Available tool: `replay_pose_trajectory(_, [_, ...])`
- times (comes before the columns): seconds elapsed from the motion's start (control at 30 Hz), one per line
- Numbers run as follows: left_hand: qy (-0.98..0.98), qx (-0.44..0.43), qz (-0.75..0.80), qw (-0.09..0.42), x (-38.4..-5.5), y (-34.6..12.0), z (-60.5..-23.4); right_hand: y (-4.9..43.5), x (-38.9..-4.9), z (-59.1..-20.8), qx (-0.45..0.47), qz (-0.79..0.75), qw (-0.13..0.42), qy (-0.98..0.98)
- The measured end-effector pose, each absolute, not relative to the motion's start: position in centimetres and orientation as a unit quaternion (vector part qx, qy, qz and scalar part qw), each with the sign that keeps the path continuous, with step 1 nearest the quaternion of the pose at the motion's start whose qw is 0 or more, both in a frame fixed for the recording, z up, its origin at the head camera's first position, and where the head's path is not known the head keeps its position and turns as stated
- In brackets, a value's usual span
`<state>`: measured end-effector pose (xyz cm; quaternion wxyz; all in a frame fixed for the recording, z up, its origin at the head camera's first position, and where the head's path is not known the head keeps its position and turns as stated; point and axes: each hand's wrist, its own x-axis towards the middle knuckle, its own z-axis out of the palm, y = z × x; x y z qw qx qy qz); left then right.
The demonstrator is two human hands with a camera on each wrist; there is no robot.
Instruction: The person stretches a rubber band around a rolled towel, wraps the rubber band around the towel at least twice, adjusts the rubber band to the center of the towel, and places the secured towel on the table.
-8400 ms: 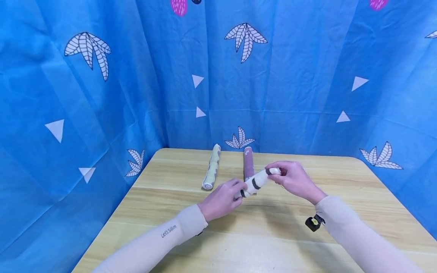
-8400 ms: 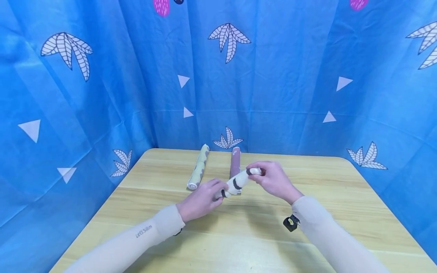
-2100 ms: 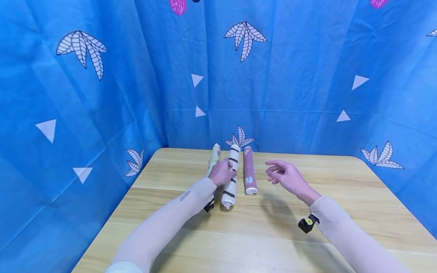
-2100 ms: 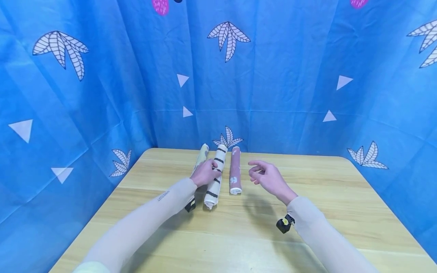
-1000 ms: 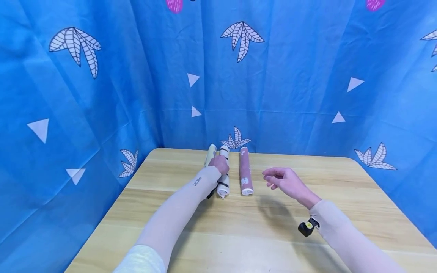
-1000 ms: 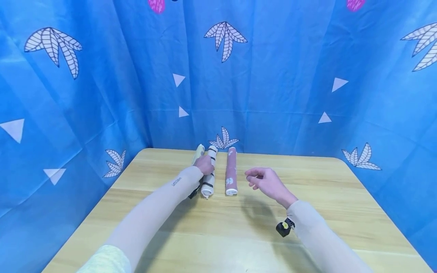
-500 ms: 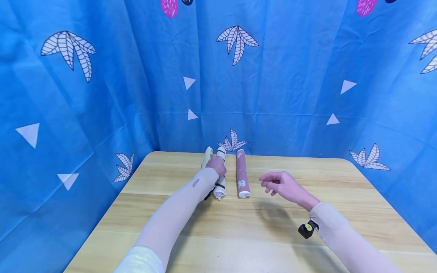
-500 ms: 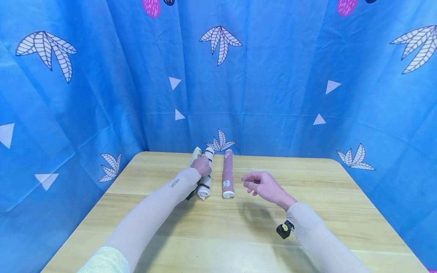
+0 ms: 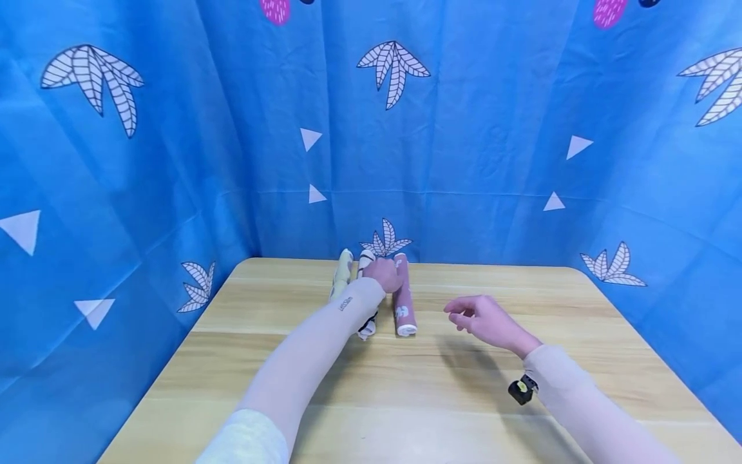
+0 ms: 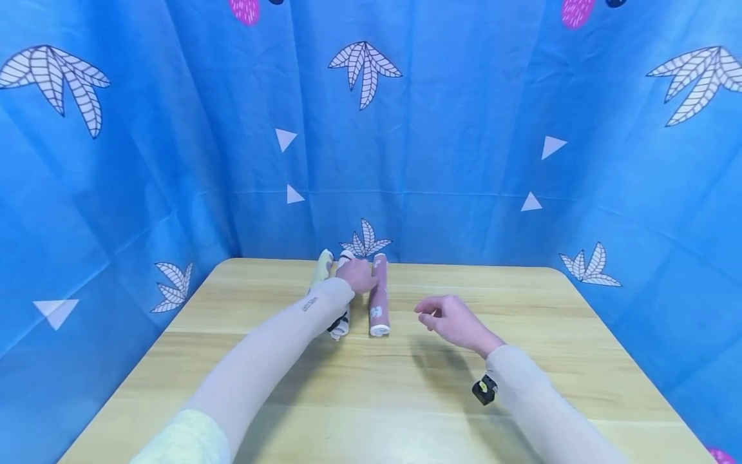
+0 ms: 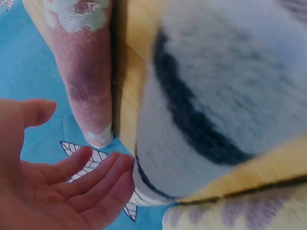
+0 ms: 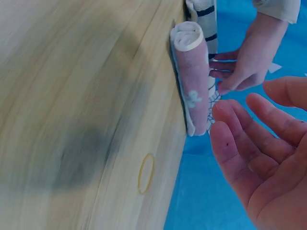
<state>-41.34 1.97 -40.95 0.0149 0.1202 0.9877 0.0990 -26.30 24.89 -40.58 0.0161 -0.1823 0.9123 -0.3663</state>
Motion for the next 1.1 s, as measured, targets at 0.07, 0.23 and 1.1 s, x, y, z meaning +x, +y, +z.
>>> replay_pose_trajectory(0.07, [0.989,0.121,0.089,0.01,-41.7,2.4,-41.4,24.8,-26.4,-40.8,-0.185,-0.364,0.014,0.913])
replay_pose_trajectory(0.23, [0.989,0.126,0.084,-0.002,-42.4,3.0,-42.0,24.6,-26.4,-41.1,-0.194,-0.352,0.004,0.916])
replay_pose_trajectory(1.1, [0.959,0.097,0.245,0.1,-42.5,4.5,-41.7,27.2,-26.5,-41.4,-0.177,-0.328,0.024,0.928])
